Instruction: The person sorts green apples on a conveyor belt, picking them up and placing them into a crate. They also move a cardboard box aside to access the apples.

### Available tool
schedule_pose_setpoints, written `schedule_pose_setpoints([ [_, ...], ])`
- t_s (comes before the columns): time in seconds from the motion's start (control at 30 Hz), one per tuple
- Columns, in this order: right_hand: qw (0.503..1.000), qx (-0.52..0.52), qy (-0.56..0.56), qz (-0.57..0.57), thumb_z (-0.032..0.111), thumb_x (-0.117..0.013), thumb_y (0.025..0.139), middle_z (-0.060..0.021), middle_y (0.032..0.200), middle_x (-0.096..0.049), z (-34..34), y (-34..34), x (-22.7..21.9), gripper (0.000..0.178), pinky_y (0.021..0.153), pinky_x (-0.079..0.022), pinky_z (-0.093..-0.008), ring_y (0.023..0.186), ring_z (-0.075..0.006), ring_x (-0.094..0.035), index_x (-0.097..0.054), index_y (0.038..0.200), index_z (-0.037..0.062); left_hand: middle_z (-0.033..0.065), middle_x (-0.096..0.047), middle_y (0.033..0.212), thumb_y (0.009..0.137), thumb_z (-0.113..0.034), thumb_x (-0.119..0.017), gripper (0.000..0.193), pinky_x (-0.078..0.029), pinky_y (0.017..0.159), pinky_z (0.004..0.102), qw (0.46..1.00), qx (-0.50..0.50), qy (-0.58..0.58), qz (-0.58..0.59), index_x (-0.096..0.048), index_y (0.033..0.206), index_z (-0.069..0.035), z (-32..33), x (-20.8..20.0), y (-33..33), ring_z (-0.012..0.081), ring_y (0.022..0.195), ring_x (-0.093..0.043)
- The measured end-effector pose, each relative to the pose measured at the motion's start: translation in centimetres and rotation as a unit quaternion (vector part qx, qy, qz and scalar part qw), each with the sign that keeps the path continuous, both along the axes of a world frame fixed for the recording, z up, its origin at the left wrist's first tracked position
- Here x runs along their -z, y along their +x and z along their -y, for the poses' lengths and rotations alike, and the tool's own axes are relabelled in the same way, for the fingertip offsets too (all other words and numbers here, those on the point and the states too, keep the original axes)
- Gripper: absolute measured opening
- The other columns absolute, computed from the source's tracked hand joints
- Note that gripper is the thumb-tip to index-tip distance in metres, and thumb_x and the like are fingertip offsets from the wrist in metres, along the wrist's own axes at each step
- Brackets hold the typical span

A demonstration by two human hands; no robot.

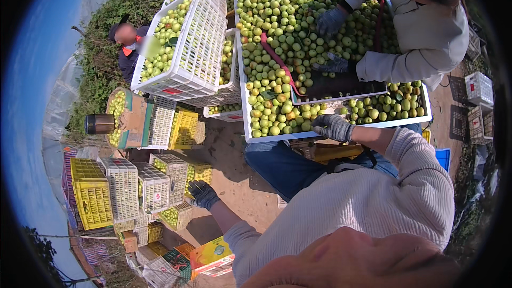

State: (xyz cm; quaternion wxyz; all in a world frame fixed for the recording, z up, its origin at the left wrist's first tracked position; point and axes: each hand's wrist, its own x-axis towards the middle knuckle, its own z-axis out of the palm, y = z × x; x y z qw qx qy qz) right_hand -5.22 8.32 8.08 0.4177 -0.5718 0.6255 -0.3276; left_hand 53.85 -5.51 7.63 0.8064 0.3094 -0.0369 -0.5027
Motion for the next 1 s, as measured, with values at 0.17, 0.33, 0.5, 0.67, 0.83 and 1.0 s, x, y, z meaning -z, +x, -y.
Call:
schedule_pose_setpoints([
  [0.17, 0.992, 0.036, -0.030, -0.121, 0.032, -0.067, 0.094, -0.0177, 0.102, -0.073, -1.5, -3.0, 2.2, 0.032, 0.086, -0.055, -0.0452, 0.095, -0.0359, -0.069, -0.071, 0.110, 0.0053, 0.0137, -0.068, 0.125, 0.105, -0.046, -0.047, 0.054, -0.052, 0.100, 0.0411, 0.875, 0.462, -0.128, 0.072, -0.053, 0.142, -0.007, 8.0, 4.3, -24.2, 0.0250, 0.116, -0.064],
  [0.33, 0.989, 0.051, -0.023, -0.138, 0.031, -0.067, 0.092, -0.0186, 0.104, -0.071, -1.5, -3.9, 3.6, 0.031, 0.087, -0.053, -0.0476, 0.097, -0.0368, -0.067, -0.072, 0.107, 0.0045, 0.0148, -0.068, 0.124, 0.096, -0.022, -0.069, 0.047, -0.049, 0.102, 0.0331, 0.660, 0.582, -0.129, 0.458, -0.056, 0.136, -0.001, 3.6, 2.9, -44.5, 0.0231, 0.117, -0.064],
  [0.5, 0.980, 0.074, -0.017, -0.184, 0.032, -0.066, 0.092, -0.0208, 0.111, -0.068, 0.8, -5.9, 4.7, 0.037, 0.090, -0.051, -0.0478, 0.100, -0.0390, -0.065, -0.067, 0.118, 0.0065, 0.0185, -0.052, 0.143, 0.090, -0.044, -0.067, 0.063, -0.046, 0.107, 0.0449, 0.236, 0.526, -0.250, 0.778, -0.051, 0.143, -0.012, 2.7, 2.7, -50.6, 0.0379, 0.128, -0.055],
  [0.67, 0.966, 0.053, 0.004, -0.253, 0.035, -0.062, 0.092, -0.0210, 0.083, -0.068, 3.5, -7.6, 4.4, 0.031, 0.077, -0.054, -0.0495, 0.082, -0.0399, -0.067, -0.073, 0.092, 0.0060, 0.0151, -0.051, 0.147, 0.090, -0.053, -0.062, 0.069, -0.044, 0.110, 0.0457, 0.089, 0.592, -0.201, 0.775, -0.048, 0.148, -0.017, 5.1, 3.5, -52.2, 0.0334, 0.130, -0.055],
  [0.83, 0.959, -0.011, 0.013, -0.284, 0.028, -0.063, 0.090, -0.0209, 0.095, -0.068, 9.5, -9.0, 1.3, 0.025, 0.077, -0.054, -0.0505, 0.087, -0.0399, -0.068, -0.067, 0.102, 0.0064, 0.0154, -0.062, 0.136, 0.085, -0.059, -0.067, 0.073, -0.048, 0.105, 0.0451, 0.028, 0.621, -0.223, 0.751, -0.055, 0.141, -0.015, 5.8, 2.9, -53.7, 0.0342, 0.122, -0.061],
  [1.0, 0.919, 0.028, -0.220, -0.325, 0.013, -0.060, 0.091, -0.0219, 0.133, -0.059, 23.1, -10.6, -2.4, 0.031, 0.093, -0.053, -0.0463, 0.109, -0.0377, -0.064, -0.060, 0.120, 0.0053, 0.0257, -0.055, 0.140, 0.085, -0.055, -0.071, 0.081, -0.046, 0.107, 0.0469, 0.057, 0.659, -0.167, 0.731, -0.041, 0.153, -0.022, 6.5, 2.2, -54.2, 0.0380, 0.127, -0.056],
])
